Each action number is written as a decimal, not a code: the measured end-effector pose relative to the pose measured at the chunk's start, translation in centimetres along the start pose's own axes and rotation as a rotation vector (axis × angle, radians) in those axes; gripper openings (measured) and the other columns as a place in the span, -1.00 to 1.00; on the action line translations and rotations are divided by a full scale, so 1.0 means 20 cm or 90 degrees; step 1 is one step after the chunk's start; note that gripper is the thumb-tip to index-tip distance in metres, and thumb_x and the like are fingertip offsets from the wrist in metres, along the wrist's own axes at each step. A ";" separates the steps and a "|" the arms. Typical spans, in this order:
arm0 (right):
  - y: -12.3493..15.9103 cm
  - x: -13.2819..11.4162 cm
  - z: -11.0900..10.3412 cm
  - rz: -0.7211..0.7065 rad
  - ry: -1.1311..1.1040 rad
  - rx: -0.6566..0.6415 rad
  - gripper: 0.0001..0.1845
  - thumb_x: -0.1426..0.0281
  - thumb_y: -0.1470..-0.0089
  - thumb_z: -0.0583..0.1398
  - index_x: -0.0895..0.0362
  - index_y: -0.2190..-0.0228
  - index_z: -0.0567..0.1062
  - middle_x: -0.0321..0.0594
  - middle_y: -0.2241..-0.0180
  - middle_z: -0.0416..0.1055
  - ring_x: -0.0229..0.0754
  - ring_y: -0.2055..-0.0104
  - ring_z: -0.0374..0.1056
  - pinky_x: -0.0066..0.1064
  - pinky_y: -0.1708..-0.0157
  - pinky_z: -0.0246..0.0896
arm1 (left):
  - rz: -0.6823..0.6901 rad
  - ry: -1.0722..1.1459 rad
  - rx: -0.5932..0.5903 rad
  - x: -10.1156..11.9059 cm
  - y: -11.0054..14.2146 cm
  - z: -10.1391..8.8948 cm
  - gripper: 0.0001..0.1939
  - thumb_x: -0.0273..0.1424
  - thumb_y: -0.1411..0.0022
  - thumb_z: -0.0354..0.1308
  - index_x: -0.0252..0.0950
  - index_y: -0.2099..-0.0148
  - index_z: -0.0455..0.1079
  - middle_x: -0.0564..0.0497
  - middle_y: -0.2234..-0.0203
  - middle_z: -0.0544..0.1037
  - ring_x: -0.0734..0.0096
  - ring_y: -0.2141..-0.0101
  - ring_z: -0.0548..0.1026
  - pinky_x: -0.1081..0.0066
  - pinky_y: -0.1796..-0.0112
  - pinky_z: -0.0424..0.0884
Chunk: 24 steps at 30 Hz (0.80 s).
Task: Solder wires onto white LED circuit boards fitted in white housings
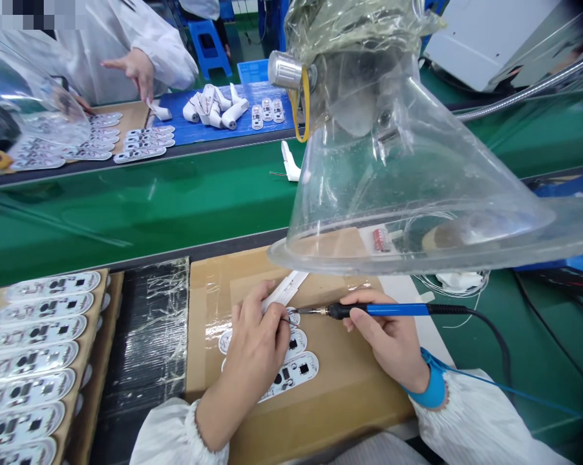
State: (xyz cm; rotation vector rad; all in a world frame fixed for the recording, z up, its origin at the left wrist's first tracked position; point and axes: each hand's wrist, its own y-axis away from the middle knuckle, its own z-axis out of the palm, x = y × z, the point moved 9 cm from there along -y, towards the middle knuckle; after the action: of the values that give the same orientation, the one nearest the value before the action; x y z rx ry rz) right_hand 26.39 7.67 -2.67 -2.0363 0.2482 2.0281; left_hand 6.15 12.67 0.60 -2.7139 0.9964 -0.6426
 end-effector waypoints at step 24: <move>-0.01 0.00 -0.09 -0.002 -0.105 0.067 -0.86 0.22 -0.30 0.39 0.03 0.21 0.69 -0.29 0.47 0.57 -0.26 0.49 0.48 -0.51 0.45 0.46 | -0.001 0.141 -0.100 -0.04 -0.01 -0.07 -0.84 -0.48 -0.54 0.07 -0.14 -0.07 0.35 -0.17 -0.27 0.32 0.06 -0.25 0.41 0.02 -0.13 0.49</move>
State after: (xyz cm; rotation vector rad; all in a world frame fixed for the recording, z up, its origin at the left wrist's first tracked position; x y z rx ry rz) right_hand 28.13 7.36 -2.62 -1.7947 0.3123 2.1196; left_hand 4.99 13.30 1.64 -2.8243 1.1405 -0.9183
